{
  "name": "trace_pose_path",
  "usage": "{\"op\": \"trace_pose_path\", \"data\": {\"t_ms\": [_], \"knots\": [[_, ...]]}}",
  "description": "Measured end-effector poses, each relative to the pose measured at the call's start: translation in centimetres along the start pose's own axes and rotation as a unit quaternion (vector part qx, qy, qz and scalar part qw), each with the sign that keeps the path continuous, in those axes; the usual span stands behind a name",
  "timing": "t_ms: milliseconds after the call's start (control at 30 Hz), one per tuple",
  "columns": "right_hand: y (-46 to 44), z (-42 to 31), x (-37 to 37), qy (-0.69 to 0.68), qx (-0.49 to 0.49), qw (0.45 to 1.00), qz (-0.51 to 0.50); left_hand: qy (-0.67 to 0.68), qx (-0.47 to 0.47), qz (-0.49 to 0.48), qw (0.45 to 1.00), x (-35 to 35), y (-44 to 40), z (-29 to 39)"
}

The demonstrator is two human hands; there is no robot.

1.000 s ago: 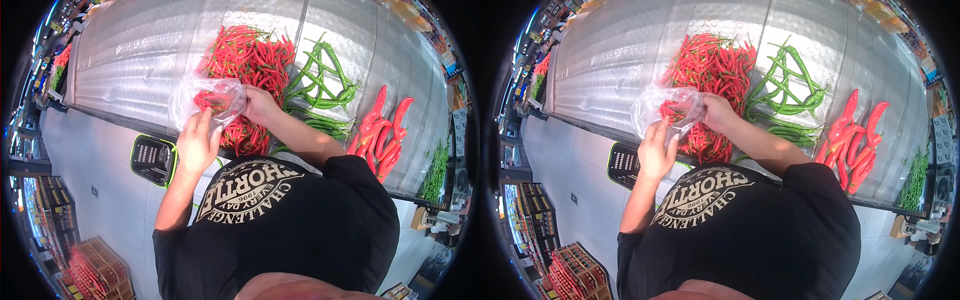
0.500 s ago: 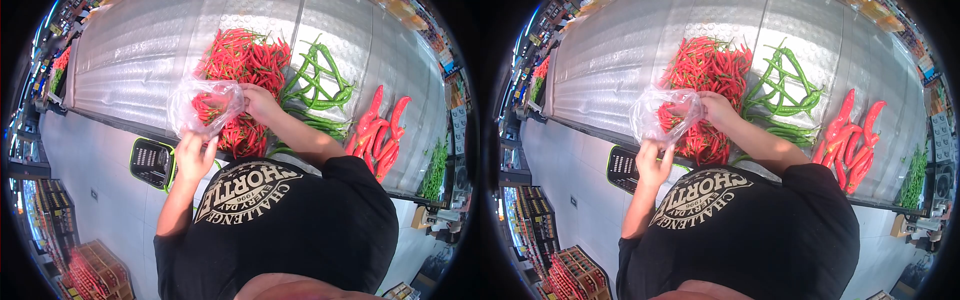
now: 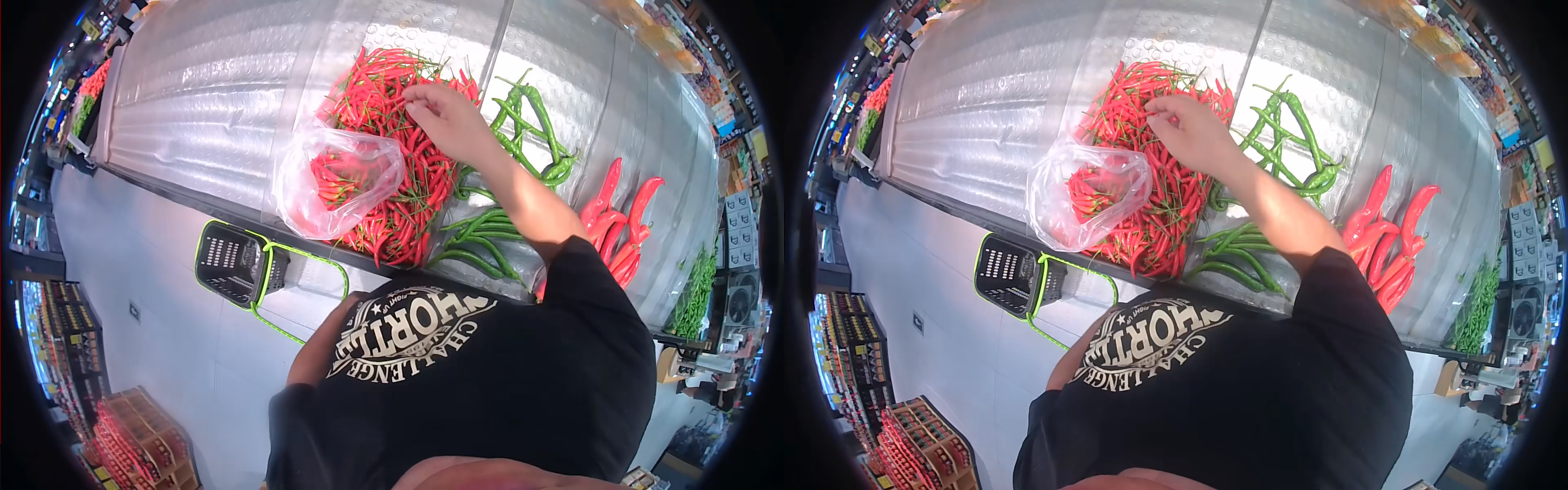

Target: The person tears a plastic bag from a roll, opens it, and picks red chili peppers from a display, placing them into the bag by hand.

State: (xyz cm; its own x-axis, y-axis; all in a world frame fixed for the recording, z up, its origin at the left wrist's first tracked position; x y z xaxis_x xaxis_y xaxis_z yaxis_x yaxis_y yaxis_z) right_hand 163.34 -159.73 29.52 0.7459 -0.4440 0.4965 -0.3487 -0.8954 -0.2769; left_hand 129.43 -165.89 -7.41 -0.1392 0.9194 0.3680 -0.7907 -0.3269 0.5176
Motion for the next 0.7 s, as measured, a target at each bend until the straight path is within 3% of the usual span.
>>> {"op": "trace_pose_path", "data": {"t_ms": [333,467,533,700], "knots": [[-9.1,1.8,-5.6,0.256,0.055,0.959,-0.113,-0.077,0.093,-0.006,0.993,-3.1,-1.6,-2.5],[-10.2,2.7,-7.6,0.278,0.062,0.947,-0.147,-0.078,0.11,0.003,0.991,-3.1,-1.0,-2.6],[-10.4,3.2,-8.7,0.307,0.045,0.927,-0.21,-0.079,0.119,0.004,0.99,-3.2,-0.6,-2.5],[-10.1,2.6,-9.0,0.342,0.048,0.91,-0.23,-0.083,0.131,0.012,0.988,-3.2,-0.1,-2.3]]}}
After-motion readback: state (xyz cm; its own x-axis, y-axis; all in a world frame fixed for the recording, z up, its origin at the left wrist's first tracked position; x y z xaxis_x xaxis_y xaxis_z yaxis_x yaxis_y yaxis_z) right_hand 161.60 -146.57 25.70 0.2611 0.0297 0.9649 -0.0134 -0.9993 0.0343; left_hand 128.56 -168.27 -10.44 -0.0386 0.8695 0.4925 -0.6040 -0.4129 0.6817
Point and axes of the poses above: each hand's wrist, its own y-axis away from the middle knuckle, its own x-axis out of the back of the hand, z = x × y, the point moved 7 cm from there along -y, towards the middle knuckle, and after that the axes turned 3 degrees about -x, right-handed, at the moved point
